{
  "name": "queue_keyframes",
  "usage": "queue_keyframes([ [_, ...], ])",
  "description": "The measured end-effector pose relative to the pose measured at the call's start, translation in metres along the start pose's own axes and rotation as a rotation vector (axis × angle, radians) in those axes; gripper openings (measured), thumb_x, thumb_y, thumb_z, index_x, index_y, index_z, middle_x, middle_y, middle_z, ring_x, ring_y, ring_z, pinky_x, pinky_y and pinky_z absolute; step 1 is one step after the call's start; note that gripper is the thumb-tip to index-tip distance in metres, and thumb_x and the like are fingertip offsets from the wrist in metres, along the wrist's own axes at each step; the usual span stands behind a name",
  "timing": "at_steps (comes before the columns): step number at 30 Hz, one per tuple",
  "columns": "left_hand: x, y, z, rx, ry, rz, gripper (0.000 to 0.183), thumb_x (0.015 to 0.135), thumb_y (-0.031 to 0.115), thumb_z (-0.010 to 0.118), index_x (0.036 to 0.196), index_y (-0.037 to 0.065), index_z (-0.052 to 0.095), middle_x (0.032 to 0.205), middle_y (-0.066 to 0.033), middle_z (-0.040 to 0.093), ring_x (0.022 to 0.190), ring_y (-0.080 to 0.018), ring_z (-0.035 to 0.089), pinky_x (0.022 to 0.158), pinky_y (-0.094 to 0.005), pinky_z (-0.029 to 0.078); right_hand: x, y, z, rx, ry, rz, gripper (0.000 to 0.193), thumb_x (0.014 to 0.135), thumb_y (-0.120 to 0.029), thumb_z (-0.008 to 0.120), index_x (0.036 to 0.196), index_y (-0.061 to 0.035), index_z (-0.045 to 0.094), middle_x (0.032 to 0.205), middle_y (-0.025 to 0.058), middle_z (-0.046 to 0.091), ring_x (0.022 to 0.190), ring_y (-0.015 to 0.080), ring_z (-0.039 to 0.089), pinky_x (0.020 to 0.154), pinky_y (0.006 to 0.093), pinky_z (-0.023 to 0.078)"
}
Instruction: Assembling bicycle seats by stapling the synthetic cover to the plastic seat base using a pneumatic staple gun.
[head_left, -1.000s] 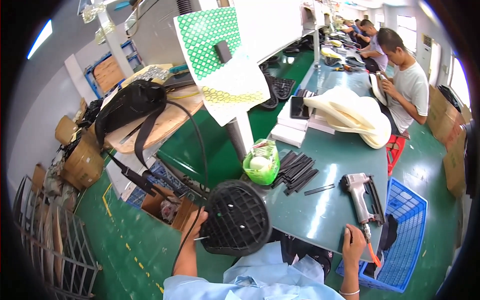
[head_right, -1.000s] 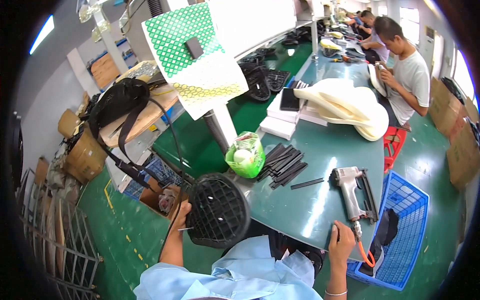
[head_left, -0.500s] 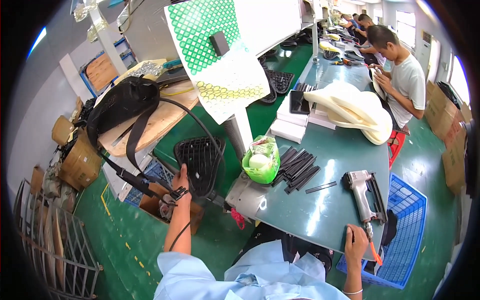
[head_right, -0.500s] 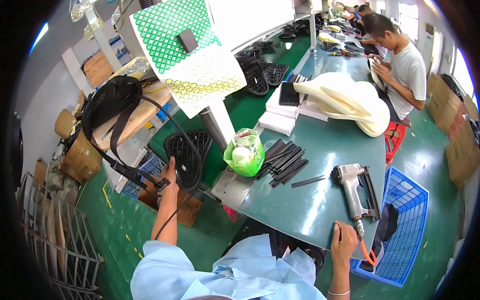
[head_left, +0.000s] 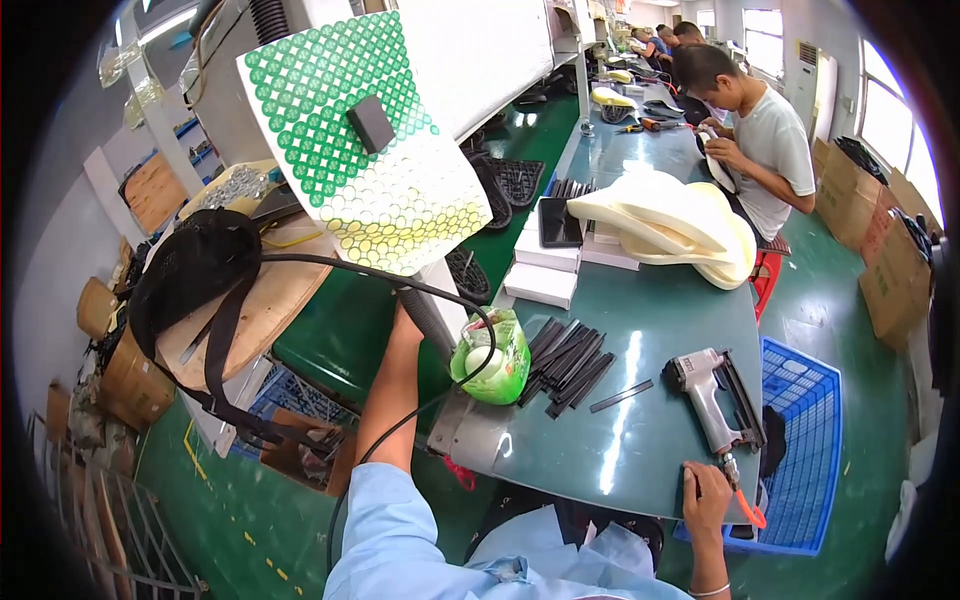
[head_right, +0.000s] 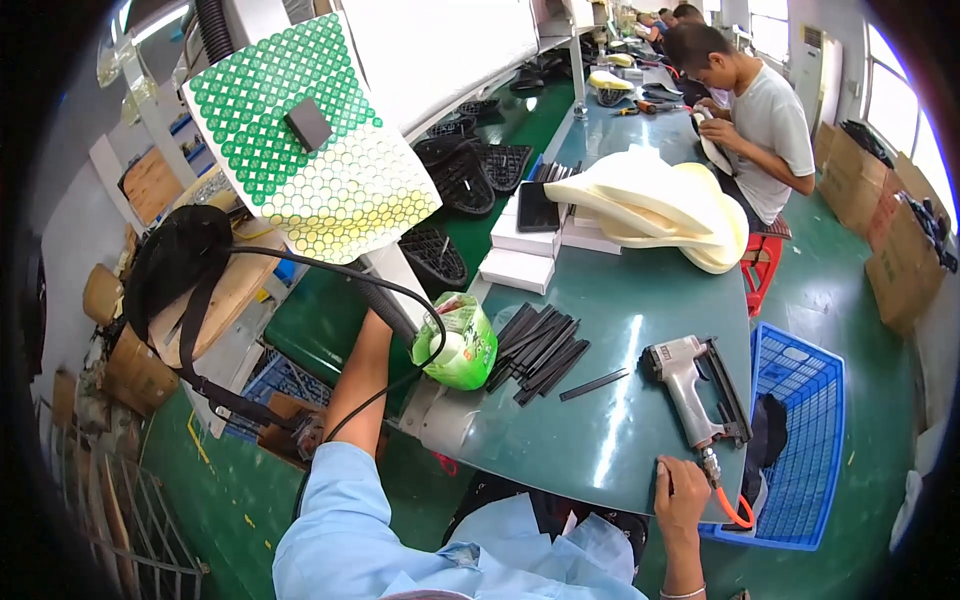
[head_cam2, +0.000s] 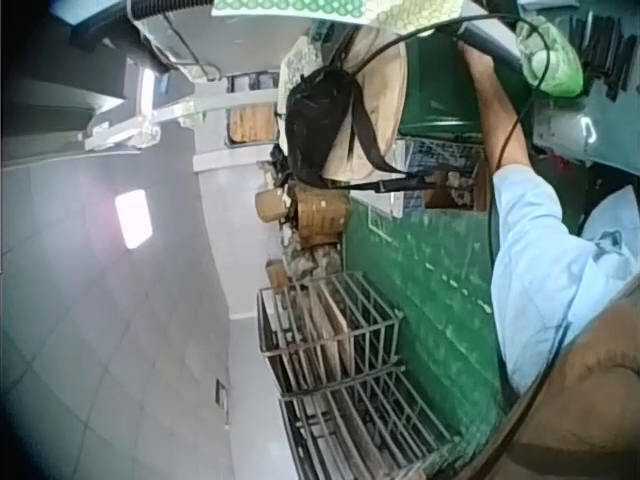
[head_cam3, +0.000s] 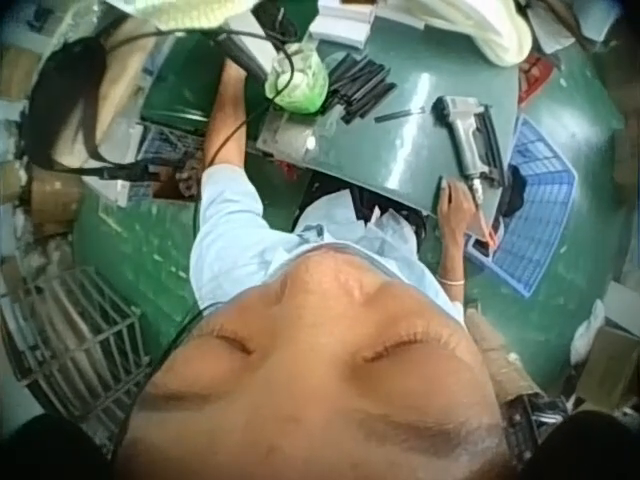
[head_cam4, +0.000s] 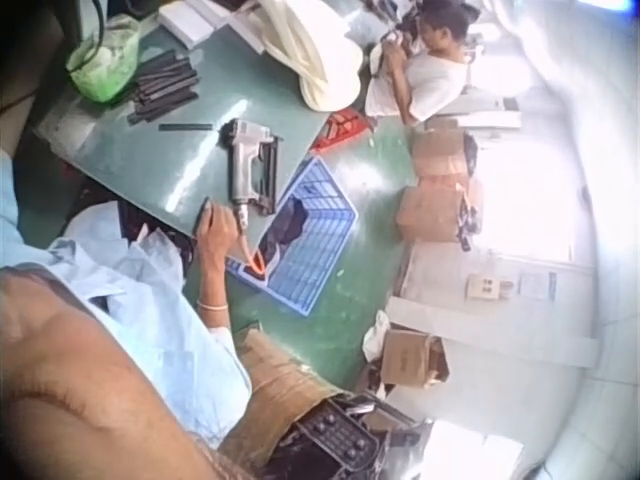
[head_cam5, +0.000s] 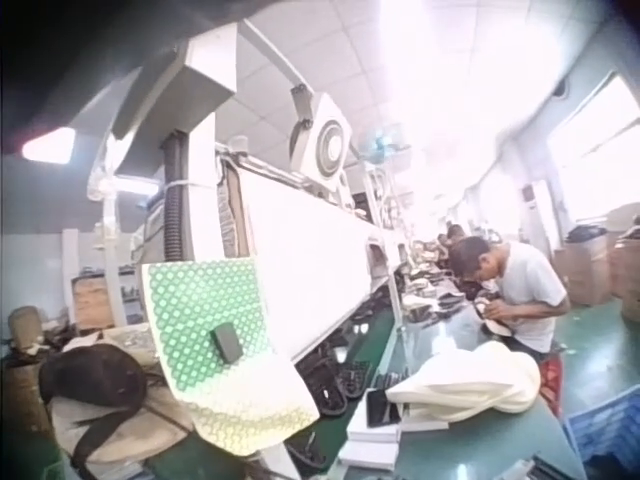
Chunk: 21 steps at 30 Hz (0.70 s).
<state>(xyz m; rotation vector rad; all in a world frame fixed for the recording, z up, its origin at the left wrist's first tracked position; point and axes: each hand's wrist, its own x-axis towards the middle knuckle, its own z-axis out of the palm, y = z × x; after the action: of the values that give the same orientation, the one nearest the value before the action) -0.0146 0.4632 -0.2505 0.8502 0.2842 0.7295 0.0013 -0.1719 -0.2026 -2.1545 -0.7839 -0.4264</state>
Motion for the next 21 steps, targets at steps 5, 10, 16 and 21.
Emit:
queue_keyframes([
  [5, -0.043, -0.022, 0.005, 0.202, 0.121, 0.064, 0.046, 0.096, 0.037, 0.045, 0.13, 0.005, 0.046, 0.122, -0.0072, 0.054, 0.114, -0.0211, 0.051, 0.097, -0.0351, 0.042, 0.002, -0.001, 0.0, -0.004, -0.009, 0.016, 0.007, 0.079, -0.004, 0.06, 0.085, -0.0016, 0.065, 0.07, 0.0122, 0.058, 0.065, 0.029, 0.056, 0.06, 0.0387, 0.043],
  [10, -0.151, 0.009, 0.049, 0.619, 0.233, 0.181, 0.031, 0.095, 0.024, 0.053, 0.118, 0.003, 0.054, 0.101, -0.0071, 0.06, 0.09, -0.0168, 0.06, 0.078, -0.0303, 0.05, 0.001, 0.0, -0.005, -0.034, 0.001, -0.01, 0.007, 0.078, -0.004, 0.061, 0.084, -0.0024, 0.065, 0.068, 0.0113, 0.056, 0.063, 0.0287, 0.055, 0.058, 0.039, 0.041],
  [16, -0.27, 0.004, 0.046, 0.751, 0.389, 0.333, 0.024, 0.095, 0.025, 0.054, 0.099, 0.002, 0.059, 0.079, -0.0052, 0.06, 0.066, -0.0132, 0.058, 0.061, -0.0272, 0.048, 0.01, -0.009, -0.006, -0.047, -0.047, -0.029, 0.006, 0.079, -0.005, 0.062, 0.083, -0.002, 0.065, 0.07, 0.0123, 0.058, 0.064, 0.0292, 0.057, 0.059, 0.0383, 0.043],
  [21, -0.343, -0.02, 0.117, 1.023, 0.067, 0.525, 0.023, 0.093, 0.023, 0.055, 0.083, 0.002, 0.058, 0.073, -0.0053, 0.06, 0.059, -0.0134, 0.057, 0.057, -0.0274, 0.047, 0.034, -0.024, 0.01, 0.18, -0.088, -0.009, 0.008, 0.08, -0.007, 0.062, 0.085, -0.0016, 0.065, 0.075, 0.0137, 0.063, 0.067, 0.03, 0.061, 0.061, 0.037, 0.047],
])
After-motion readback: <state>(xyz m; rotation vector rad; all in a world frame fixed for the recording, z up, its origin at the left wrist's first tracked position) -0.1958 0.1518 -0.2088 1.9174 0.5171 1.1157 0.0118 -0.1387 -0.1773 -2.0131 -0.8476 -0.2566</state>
